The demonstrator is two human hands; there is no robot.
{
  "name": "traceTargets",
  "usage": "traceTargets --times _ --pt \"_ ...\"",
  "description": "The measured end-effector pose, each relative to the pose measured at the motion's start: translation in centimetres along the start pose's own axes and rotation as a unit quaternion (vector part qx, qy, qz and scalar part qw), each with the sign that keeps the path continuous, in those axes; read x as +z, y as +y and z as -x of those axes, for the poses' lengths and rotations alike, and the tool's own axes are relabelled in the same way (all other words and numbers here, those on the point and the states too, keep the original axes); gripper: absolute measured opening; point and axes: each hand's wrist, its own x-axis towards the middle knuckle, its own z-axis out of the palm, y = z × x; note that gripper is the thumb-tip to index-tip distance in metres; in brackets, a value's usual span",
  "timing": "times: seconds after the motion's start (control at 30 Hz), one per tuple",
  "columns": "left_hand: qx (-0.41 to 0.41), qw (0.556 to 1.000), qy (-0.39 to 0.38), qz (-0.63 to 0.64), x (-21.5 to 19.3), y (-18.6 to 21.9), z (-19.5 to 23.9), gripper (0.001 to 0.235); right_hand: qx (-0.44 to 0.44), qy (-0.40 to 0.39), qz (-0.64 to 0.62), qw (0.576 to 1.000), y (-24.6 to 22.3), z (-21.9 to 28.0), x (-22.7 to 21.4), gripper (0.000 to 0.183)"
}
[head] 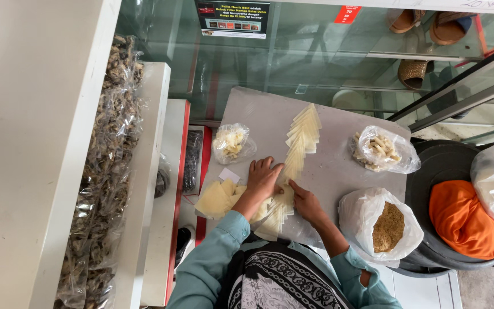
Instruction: The person separates and folds small triangular food wrappers by hand on a table.
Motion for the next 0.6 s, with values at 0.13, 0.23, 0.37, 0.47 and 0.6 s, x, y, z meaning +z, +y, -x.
traceTargets --times 0.13,0.23,0.37,0.47,0.6 --pt "0.018 0.999 0.036 -0.013 0.1 0.2 0.3 0.097 0.016 -0.020 0.255 0.967 -1.5 0.2 0.1 0.066" --pt "0.011 0.999 0.030 -0.013 -0.1 0.2 0.2 0.094 0.012 -0.023 0.362 0.932 -3.6 1.4 -0.8 0.073" --pt "0.004 1.000 0.022 -0.021 -0.1 0.5 0.0 0.093 -0.016 -0.022 0.485 0.874 -5.6 2.1 -2.1 0.071" --pt "0.000 0.999 0.017 -0.027 -0.2 0.6 0.0 0.093 -0.073 0.014 0.569 0.819 -5.6 1.8 -2.5 0.069" --pt "-0.001 1.000 0.023 -0.018 -0.4 0.8 -0.1 0.092 -0.130 0.054 0.622 0.770 -4.5 1.3 -2.8 0.068"
